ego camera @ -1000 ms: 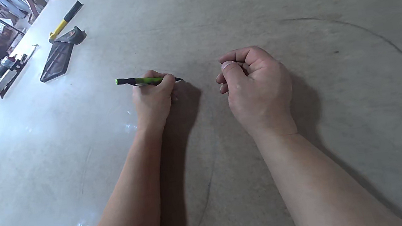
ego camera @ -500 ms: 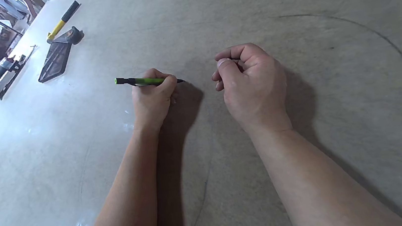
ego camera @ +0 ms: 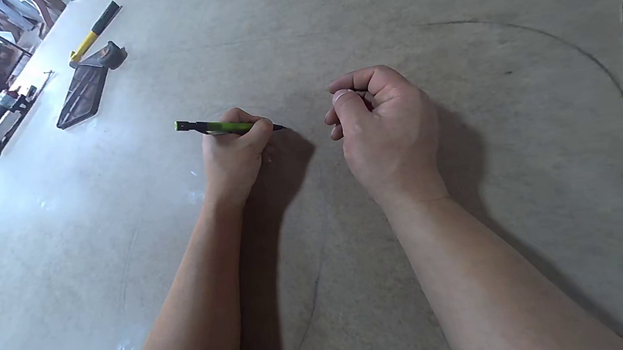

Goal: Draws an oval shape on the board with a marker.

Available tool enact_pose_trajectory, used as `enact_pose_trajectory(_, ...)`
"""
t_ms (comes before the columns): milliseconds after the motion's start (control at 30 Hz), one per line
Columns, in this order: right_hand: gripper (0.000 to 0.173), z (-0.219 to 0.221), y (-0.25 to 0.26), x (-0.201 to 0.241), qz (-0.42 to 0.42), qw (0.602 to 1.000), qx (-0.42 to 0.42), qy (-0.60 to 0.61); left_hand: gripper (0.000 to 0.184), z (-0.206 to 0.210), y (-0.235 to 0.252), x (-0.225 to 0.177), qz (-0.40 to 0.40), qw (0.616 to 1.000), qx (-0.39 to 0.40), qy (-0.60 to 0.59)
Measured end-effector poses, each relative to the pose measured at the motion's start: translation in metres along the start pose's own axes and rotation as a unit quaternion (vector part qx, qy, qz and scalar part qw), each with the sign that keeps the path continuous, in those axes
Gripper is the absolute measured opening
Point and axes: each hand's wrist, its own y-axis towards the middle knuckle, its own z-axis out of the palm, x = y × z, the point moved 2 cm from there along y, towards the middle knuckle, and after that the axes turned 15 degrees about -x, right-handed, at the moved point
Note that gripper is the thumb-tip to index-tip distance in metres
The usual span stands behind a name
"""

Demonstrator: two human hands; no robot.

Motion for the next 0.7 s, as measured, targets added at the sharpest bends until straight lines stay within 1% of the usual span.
enact_pose_trajectory(133, 0.014, -0.0002, -0.0005, 0.0014, 0.002, 1.0, -0.006, 0.0, 0.01, 0.0046, 0.0026, -0.0001, -0.017, 0.995, -0.102, 0.008)
enact_pose_trajectory(233, 0.014, -0.0005, -0.0005, 0.0012, 0.006, 1.0, -0.007, -0.001, 0.01, 0.0062, 0.0018, -0.0002, -0.016, 0.993, -0.117, 0.015)
enact_pose_trajectory(333, 0.015, -0.0001, -0.0002, 0.0015, 0.005, 1.0, -0.004, 0.0, 0.011, 0.0064, 0.0016, -0.001, -0.011, 0.994, -0.111, 0.015)
enact_pose_trajectory(567, 0.015, 0.0003, 0.0002, 0.0007, 0.001, 1.0, -0.005, 0.0, 0.012, 0.0036, 0.0016, -0.0013, -0.002, 0.999, -0.046, 0.008)
enact_pose_trajectory(700, 0.014, 0.0009, -0.0001, 0.0007, 0.002, 1.0, -0.005, 0.005, 0.012, 0.002, 0.0004, -0.0019, 0.006, 1.0, -0.022, 0.012)
